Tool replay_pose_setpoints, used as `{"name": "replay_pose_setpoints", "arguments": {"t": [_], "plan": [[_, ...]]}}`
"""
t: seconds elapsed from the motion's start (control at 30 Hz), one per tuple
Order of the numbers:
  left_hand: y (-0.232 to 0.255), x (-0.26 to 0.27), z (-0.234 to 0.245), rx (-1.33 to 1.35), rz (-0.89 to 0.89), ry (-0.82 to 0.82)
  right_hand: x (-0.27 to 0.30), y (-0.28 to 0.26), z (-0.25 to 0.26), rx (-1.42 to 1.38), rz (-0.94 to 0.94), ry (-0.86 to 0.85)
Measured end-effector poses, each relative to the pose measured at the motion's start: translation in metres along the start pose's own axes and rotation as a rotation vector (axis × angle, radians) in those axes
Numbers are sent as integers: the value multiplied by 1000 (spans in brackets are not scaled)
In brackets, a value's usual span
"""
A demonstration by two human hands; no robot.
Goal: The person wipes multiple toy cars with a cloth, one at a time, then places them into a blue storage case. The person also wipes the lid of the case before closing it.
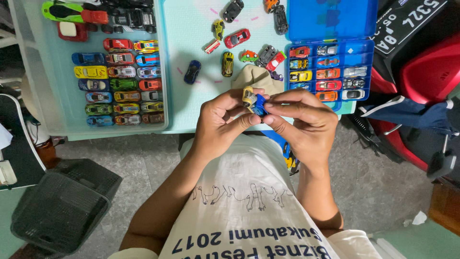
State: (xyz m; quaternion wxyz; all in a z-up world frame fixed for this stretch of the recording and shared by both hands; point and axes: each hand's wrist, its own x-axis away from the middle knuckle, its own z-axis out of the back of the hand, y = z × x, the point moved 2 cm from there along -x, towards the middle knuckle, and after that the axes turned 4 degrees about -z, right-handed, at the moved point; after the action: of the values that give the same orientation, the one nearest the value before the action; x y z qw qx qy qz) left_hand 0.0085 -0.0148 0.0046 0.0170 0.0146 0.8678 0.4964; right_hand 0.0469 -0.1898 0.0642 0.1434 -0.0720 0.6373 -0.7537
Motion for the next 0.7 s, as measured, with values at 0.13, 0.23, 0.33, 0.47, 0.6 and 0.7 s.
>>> {"name": "replay_pose_setpoints", "arguments": {"t": [0.13,0.23,0.33,0.47,0.6,0.7], "plan": [[2,0,0,-38,-7,24,0,-6,-4,61,-20,10],[5,1,1,-87,10,22,-1,-13,-4,160,39,-2],[5,-2,0,-112,-10,3,-5,-15,-2,242,70,-27],[3,-8,-1,24,-5,-31,-7,-13,0,299,96,-43],[-2,-16,-4,87,-74,-55,-8,-5,-5,40,160,33],[-5,-14,-3,142,-58,-56,0,8,0,-280,-40,85]]}}
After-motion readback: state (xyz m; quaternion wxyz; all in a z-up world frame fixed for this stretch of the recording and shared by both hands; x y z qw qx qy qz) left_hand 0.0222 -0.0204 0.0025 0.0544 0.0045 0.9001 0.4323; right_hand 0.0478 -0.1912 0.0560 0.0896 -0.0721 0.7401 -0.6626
